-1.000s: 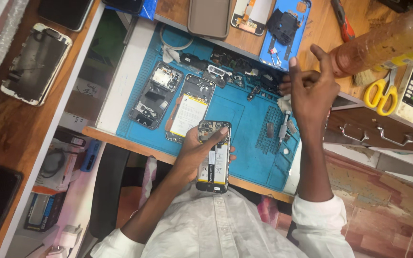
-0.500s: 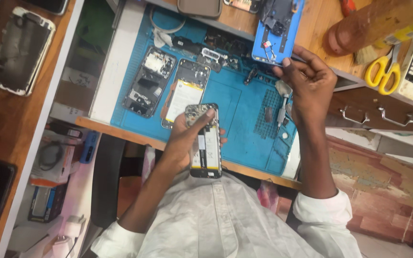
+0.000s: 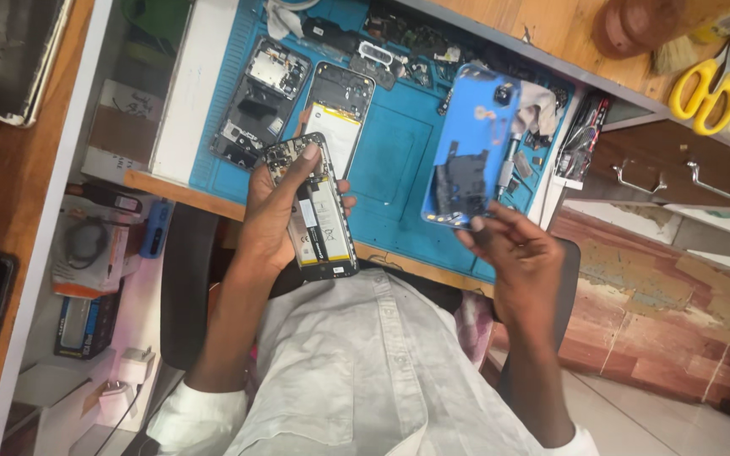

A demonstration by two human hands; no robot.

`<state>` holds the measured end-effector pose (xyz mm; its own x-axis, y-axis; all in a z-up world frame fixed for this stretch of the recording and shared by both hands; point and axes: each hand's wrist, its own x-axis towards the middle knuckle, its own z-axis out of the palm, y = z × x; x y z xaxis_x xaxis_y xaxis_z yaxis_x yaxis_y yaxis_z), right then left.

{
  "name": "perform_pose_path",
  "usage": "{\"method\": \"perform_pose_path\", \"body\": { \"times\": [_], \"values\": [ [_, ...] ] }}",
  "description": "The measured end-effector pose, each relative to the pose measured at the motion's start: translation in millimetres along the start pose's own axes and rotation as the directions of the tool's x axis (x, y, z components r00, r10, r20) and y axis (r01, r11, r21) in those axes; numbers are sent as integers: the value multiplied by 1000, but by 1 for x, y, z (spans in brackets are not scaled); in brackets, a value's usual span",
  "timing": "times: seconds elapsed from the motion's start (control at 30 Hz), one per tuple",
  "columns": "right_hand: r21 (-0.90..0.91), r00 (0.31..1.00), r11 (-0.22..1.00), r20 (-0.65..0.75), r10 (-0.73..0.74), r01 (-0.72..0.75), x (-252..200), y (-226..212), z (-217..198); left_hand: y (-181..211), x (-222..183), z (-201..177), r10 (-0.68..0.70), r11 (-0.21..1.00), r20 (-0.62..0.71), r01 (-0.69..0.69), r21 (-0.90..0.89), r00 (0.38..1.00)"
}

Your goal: The person disassembles a smartphone using a screwdriver and tweezers. They remove screws from the internal frame, lift the motherboard, and disconnect ribbon cables. The person then places the disassembled components on a blue anti-static mat alongside other phone parts.

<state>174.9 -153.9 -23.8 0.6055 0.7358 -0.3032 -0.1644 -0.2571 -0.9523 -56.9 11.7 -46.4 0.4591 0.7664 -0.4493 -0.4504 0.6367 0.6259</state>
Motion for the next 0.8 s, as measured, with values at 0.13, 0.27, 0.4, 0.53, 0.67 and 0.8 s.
{"method": "perform_pose_path", "body": {
  "times": [0.13, 0.27, 0.4, 0.53, 0.67, 0.8],
  "values": [
    [34, 994, 995, 67, 89, -91, -2, 24, 13, -6, -1, 3, -38, 999, -25, 38, 6, 999],
    [-17, 983, 991, 124, 134, -133, 9, 40, 34, -10, -7, 10, -71, 997, -18, 72, 23, 997],
    [-96, 976, 984, 146, 161, -148, 18, 40, 51, -13, -10, 20, -22, 999, -26, 22, 30, 999],
    [-241, 975, 966, 180, 134, -88, 20, 30, 58, -11, -9, 20, 7, 1000, 2, -8, 26, 1000],
    [-457, 980, 889, 175, 90, 0, 14, 25, 60, -15, 1, 21, 74, 997, 44, -75, 19, 996],
    [-430, 988, 902, 155, 24, 45, 7, 25, 61, -23, 7, 30, -6, 996, 44, 2, 87, 999]
  ]
}}
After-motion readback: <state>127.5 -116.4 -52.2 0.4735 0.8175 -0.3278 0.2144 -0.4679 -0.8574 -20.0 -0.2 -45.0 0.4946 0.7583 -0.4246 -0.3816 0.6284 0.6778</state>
